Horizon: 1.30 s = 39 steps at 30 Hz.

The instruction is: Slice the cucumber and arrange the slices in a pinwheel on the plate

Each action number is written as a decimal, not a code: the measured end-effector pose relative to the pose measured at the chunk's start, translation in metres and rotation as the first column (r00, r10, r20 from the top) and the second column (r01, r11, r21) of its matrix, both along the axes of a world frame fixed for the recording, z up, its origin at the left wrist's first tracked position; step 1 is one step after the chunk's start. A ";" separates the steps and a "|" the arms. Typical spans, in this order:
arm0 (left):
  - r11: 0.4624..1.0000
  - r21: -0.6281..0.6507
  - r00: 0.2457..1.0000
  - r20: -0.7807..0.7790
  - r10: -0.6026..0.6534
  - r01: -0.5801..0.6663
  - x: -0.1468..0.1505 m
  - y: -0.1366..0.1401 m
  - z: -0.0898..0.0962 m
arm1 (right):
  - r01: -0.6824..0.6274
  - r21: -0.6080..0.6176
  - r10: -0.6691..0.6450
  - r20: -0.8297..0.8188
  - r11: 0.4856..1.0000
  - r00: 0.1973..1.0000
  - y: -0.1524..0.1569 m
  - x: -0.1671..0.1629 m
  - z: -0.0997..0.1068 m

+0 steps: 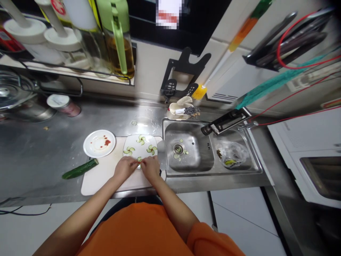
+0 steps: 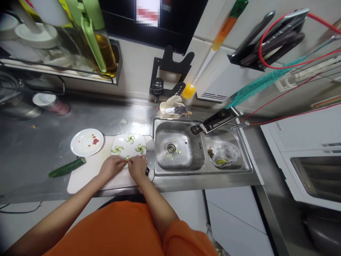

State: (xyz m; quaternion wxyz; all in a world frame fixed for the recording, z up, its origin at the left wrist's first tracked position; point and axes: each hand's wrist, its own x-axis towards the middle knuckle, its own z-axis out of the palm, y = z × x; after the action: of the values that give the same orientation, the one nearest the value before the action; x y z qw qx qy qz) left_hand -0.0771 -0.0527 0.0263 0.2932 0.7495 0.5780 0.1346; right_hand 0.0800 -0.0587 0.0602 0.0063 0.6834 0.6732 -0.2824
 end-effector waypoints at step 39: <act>0.758 -0.520 0.820 0.175 0.546 -0.394 -0.029 -0.013 -0.007 | 0.302 -0.009 -0.300 0.079 0.953 0.951 -0.006 0.042 0.005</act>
State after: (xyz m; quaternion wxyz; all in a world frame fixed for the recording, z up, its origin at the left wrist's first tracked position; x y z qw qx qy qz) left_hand -0.1065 -0.0653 0.0193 0.5069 0.4545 0.7096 0.1817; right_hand 0.1220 -0.0644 0.0650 -0.0040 0.7882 0.5575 -0.2607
